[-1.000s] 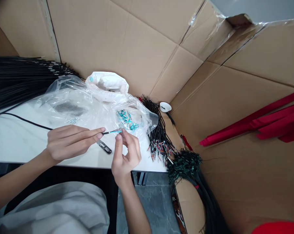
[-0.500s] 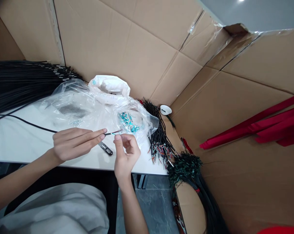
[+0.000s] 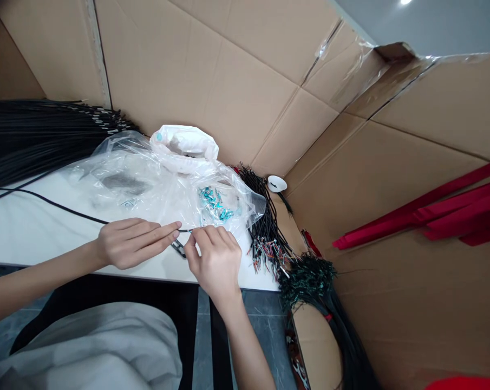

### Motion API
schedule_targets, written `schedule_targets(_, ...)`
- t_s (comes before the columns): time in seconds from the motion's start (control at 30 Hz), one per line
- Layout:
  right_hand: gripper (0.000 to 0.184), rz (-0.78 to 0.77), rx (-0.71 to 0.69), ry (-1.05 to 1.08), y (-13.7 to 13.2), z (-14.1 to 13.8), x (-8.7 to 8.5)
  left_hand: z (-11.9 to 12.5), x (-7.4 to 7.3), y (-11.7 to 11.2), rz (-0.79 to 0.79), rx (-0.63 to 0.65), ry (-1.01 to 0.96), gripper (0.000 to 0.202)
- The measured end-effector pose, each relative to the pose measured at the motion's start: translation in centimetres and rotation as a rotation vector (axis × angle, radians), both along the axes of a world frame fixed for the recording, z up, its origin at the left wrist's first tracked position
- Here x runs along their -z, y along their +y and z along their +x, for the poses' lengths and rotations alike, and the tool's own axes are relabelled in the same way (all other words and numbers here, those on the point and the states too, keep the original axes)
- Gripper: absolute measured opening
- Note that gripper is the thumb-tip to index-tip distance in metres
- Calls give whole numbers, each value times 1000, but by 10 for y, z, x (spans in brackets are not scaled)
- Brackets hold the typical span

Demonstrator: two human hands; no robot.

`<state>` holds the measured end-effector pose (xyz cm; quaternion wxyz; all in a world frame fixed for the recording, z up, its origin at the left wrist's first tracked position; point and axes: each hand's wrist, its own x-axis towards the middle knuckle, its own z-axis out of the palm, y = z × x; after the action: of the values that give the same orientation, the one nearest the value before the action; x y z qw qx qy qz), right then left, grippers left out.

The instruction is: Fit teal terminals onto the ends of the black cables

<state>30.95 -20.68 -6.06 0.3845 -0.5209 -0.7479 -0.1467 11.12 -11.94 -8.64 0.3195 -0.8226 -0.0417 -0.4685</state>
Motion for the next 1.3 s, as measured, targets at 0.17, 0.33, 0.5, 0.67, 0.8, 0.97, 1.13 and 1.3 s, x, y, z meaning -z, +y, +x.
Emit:
schedule_targets(0.17,19,-415,-111,1022,-3,-10,14,1,-1,-4,25,9,-16,9)
schedule_targets(0.33,25,-840,-371,1927,-3,-19,29,7,7,-16,-161,82,-109,14)
schedule_targets(0.5,24,-1056,-641,2010,-4,-11,40,9,18,-26,-354,203,-128,15)
schedule_targets(0.67,16,-1016,-675,1761,-4,-3,44,6,22,-29,-421,252,-121,17)
schedule_targets(0.8,11,-843,-500,1441,-6,8,37,3,22,-29,-430,240,-90,16)
schedule_targets(0.97,7,-817,-420,1099,-7,22,26,3,23,-28,-415,238,-56,17)
schedule_targets(1.13,7,-917,-384,1127,-5,22,19,2,24,-29,-406,250,-38,21)
schedule_targets(1.3,11,-1036,-403,1341,-6,13,24,1,20,-29,-414,249,-40,20)
